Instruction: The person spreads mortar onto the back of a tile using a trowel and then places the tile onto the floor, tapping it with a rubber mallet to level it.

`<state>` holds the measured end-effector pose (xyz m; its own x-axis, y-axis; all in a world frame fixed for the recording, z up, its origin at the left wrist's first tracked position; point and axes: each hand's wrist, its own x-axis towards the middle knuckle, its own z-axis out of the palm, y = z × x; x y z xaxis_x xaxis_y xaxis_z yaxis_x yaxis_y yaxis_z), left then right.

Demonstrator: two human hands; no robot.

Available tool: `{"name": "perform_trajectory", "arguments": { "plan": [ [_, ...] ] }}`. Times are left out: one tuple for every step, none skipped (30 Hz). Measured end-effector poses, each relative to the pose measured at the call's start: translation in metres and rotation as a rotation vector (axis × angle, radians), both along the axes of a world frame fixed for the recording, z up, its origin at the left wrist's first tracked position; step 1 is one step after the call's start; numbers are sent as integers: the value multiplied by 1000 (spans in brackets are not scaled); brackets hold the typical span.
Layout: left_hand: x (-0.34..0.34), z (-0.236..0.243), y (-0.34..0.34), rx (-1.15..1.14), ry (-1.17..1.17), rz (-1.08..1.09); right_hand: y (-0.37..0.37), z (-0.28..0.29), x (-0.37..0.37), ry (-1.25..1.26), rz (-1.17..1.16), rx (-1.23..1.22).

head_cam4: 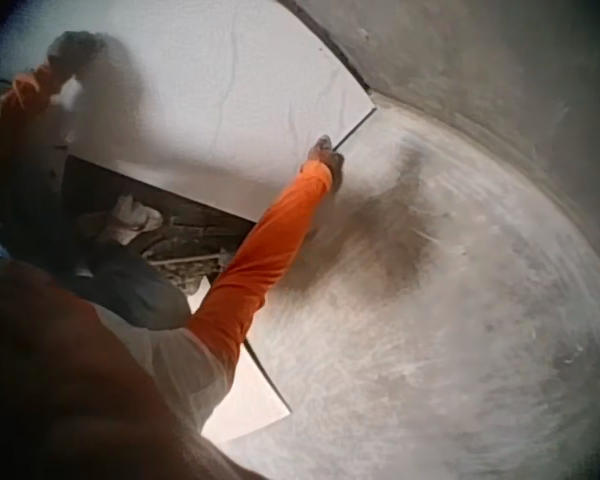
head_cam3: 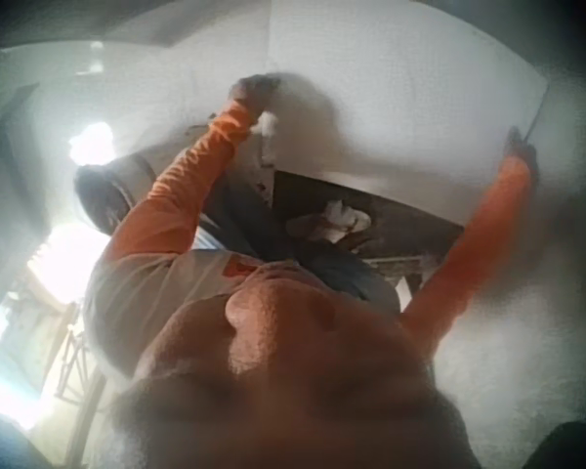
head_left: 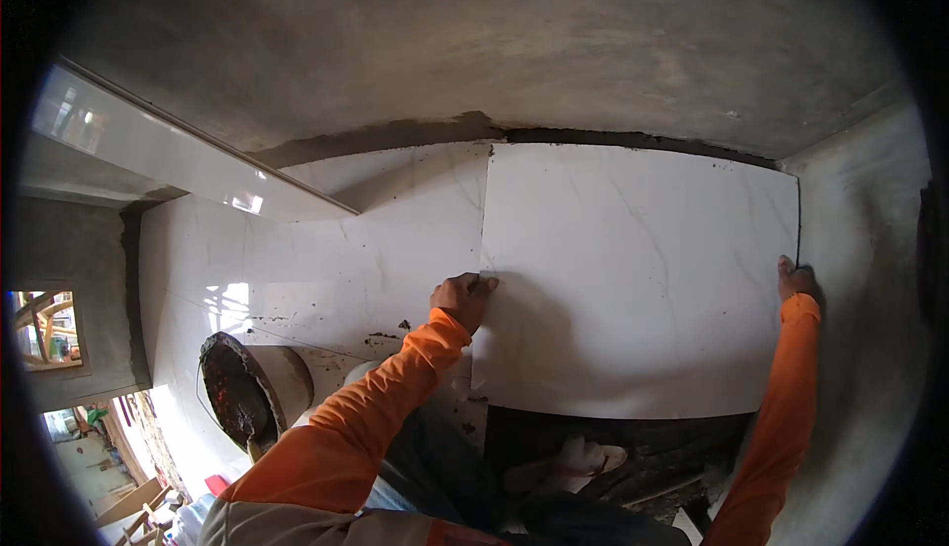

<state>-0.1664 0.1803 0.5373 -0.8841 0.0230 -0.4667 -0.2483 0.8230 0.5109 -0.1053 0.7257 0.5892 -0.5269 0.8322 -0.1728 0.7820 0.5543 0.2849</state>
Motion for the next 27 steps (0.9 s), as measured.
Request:
{"name": "perform_trajectory", "arguments": {
  "plan": [
    [-1, -3, 2, 7, -2, -3, 3, -10, -2, -2, -3, 7],
    [-3, -6, 3, 19, 14, 16, 5, -20, -6, 44, -6, -8],
    [-3, -11, 4, 33, 26, 33, 10, -31, -8, 86, -10, -21],
    [-3, -12, 5, 36, 21, 32, 16, -41, -12, 71, -19, -73],
    [-3, -11, 7, 65, 23, 71, 21, -49, -14, 66, -20, -70],
    [-5, -11, 7, 90, 30, 111, 24, -59, -18, 64, -73, -85],
    [-6, -13, 9, 96, 28, 111, 32, -67, -20, 62, -127, -91],
    [-7, -15, 11, 105, 54, 141, 40, -76, -20, 61, -127, -84],
    [-6, -17, 12, 108, 75, 176, 43, -84, -19, 152, -97, -103],
    [-8, -19, 13, 111, 67, 181, 47, -90, -19, 243, -67, -122],
    [-10, -20, 15, 123, 60, 172, 52, -96, -20, 236, -64, -118],
    [-11, -20, 14, 122, 54, 167, 41, -99, -27, 251, -98, -75],
    [-11, -19, 13, 114, 49, 175, 31, -101, -34, 266, -133, -31],
    [-11, -17, 14, 117, 65, 184, 34, -108, -38, 259, -128, -39],
    [-14, -15, 19, 141, 85, 176, 51, -108, -33, 329, -141, -83],
    [-15, -17, 22, 154, 81, 165, 61, -108, -28, 396, -152, -127],
    [-15, -22, 25, 163, 109, 170, 72, -109, -25, 396, -163, -110],
    [-14, -27, 29, 177, 129, 176, 83, -107, -24, 349, -166, -143],
    [-14, -30, 27, 173, 119, 172, 74, -105, -32, 258, -171, -183],
    [-14, -33, 24, 176, 125, 184, 65, -97, -39, 167, -175, -217],
    [-14, -34, 25, 183, 135, 196, 56, -92, -35, 161, -183, -212],
    [-15, -28, 32, 184, 88, 217, 51, -86, -28, 269, -107, -222],
    [-17, -26, 40, 196, 84, 206, 44, -79, -20, 376, -29, -227],
    [-15, -24, 30, 155, 85, 215, -15, -58, -28, 424, -51, -316],
    [-14, -23, 20, 124, 86, 232, -75, -27, -35, 469, -75, -393],
    [-15, -21, 16, 112, 86, 258, -114, -6, -14, 617, -64, -462],
    [-14, -19, 19, 122, 112, 246, -93, -34, 43, 641, 174, -267]
  ]
}}
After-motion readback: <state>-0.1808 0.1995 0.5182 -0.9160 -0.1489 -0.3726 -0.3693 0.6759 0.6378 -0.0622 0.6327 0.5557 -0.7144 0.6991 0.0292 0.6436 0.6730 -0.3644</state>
